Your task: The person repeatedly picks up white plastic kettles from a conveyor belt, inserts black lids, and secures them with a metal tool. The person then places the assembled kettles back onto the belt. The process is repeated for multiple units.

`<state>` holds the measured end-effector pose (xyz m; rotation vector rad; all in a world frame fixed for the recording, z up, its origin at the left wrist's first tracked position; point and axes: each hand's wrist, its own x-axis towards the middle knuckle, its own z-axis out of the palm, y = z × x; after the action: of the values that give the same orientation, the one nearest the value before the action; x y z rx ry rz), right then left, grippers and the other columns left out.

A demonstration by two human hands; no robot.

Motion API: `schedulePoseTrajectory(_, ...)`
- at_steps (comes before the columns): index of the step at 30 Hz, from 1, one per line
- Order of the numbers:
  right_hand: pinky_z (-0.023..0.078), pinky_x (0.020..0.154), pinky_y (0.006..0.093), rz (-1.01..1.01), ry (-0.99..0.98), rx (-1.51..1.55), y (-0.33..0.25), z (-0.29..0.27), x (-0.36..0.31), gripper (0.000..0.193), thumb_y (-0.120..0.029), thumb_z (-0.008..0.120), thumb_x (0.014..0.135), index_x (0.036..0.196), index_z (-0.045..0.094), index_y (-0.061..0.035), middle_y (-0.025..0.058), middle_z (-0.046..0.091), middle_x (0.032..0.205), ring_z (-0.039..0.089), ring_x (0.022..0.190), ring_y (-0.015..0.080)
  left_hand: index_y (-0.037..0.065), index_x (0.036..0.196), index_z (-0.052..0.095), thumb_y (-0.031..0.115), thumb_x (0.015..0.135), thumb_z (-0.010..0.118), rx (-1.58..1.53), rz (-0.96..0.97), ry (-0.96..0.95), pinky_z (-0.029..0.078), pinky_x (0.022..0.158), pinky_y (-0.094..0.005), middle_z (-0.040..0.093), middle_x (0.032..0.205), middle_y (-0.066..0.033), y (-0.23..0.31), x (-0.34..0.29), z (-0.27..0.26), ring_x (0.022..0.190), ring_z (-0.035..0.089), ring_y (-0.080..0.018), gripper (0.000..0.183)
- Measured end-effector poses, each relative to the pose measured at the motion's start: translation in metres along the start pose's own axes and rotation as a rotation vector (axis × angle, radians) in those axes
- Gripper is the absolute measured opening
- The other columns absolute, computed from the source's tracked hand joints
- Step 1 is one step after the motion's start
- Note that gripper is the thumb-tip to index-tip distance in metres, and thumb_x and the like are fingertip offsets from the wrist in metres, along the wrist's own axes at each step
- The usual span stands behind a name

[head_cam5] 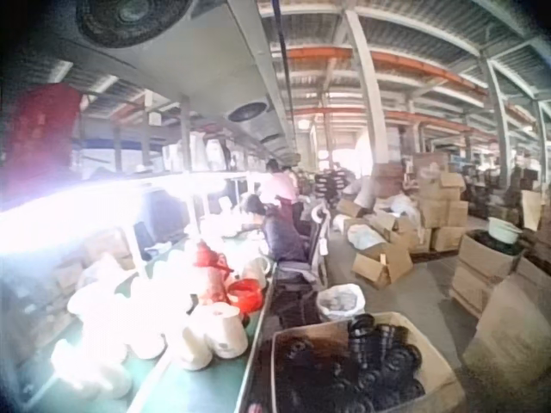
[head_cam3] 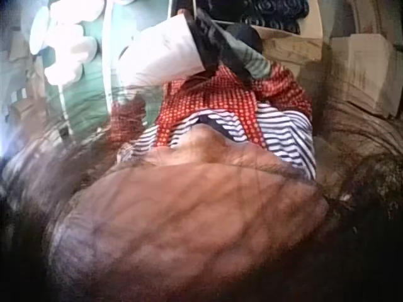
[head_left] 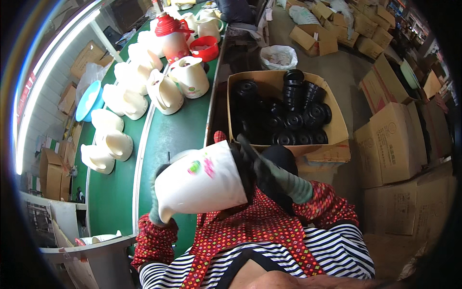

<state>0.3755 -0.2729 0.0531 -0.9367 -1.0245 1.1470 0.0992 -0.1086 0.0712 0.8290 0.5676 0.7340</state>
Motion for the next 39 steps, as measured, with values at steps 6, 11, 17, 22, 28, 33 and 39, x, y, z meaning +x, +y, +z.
schedulePoseTrajectory(6,0.019,0.123,0.068,-0.708,-0.275,-0.912,-0.072,0.007,0.015,0.114,-0.073,0.078,0.075,0.163,0.038,-0.0119,0.034,0.017,0.169,0.016,0.155,0.0566,0.002,0.133,0.063,0.023,0.101,0.061,0.245,-0.119,-0.079,0.053,0.103,-0.0415,0.067,0.137,-0.0199,-0.054,-0.001,0.004,0.122,0.066,-0.0311,0.039)
schedulePoseTrajectory(11,0.033,0.125,0.0445,-0.347,0.129,0.182,0.014,0.009,0.01,0.065,-0.025,0.064,0.104,0.16,0.039,-0.0063,0.0141,0.034,0.167,0.037,0.151,0.0284,0.004,0.139,0.061,0.024,0.099,0.063,0.675,0.062,-0.173,0.049,0.109,-0.0393,0.065,0.141,-0.0198,0.003,0.005,0.021,0.13,0.062,-0.0314,0.045)
schedulePoseTrajectory(17,0.033,0.125,0.0387,-0.028,0.075,0.463,0.07,0.004,-0.002,0.064,-0.02,0.057,0.109,0.165,0.028,-0.0071,0.0077,0.034,0.167,0.039,0.149,0.0208,0.0,0.109,0.073,0.015,0.083,0.077,0.941,0.428,0.005,0.058,0.094,-0.0443,0.072,0.121,-0.0191,0.012,0.02,0.02,0.107,0.072,-0.0298,0.03)
schedulePoseTrajectory(22,0.012,0.128,0.0594,-0.393,-0.123,-0.623,-0.026,0.0,-0.007,0.115,-0.071,0.075,0.081,0.167,0.028,-0.0103,0.0286,0.009,0.173,0.009,0.16,0.0477,-0.001,0.123,0.067,0.013,0.091,0.075,-0.026,-0.179,0.073,0.058,0.094,-0.0424,0.072,0.122,-0.0163,-0.031,-0.007,-0.007,0.108,0.071,-0.0258,0.036)
schedulePoseTrajectory(28,0.023,0.116,0.0752,-0.592,-0.472,-0.898,-0.088,0.021,0.017,0.101,-0.069,0.085,0.067,0.155,0.051,-0.0337,0.0332,0.017,0.169,0.017,0.151,0.0626,0.0,0.123,0.068,0.013,0.09,0.076,0.175,-0.18,-0.126,0.058,0.092,-0.0393,0.074,0.118,-0.0145,-0.062,-0.011,0.024,0.106,0.072,-0.0231,0.036)
schedulePoseTrajectory(33,0.028,0.12,0.0642,-0.713,-0.101,-0.655,-0.044,0.021,0.013,0.085,-0.048,0.082,0.078,0.152,0.053,-0.0171,0.0291,0.032,0.163,0.033,0.148,0.0532,0.001,0.123,0.069,0.012,0.089,0.076,0.399,-0.035,-0.116,0.058,0.091,-0.0367,0.075,0.115,-0.013,-0.028,-0.01,0.015,0.103,0.072,-0.0209,0.036)
schedulePoseTrajectory(39,0.031,0.125,0.0406,-0.336,0.284,-0.045,0.06,0.022,-0.004,0.066,-0.029,0.063,0.104,0.158,0.036,-0.0016,0.0153,0.042,0.161,0.042,0.148,0.0277,0.002,0.121,0.069,0.011,0.091,0.075,0.884,0.112,-0.021,0.058,0.087,-0.035,0.076,0.11,-0.0111,0.018,0.007,0.009,0.099,0.072,-0.0179,0.032)
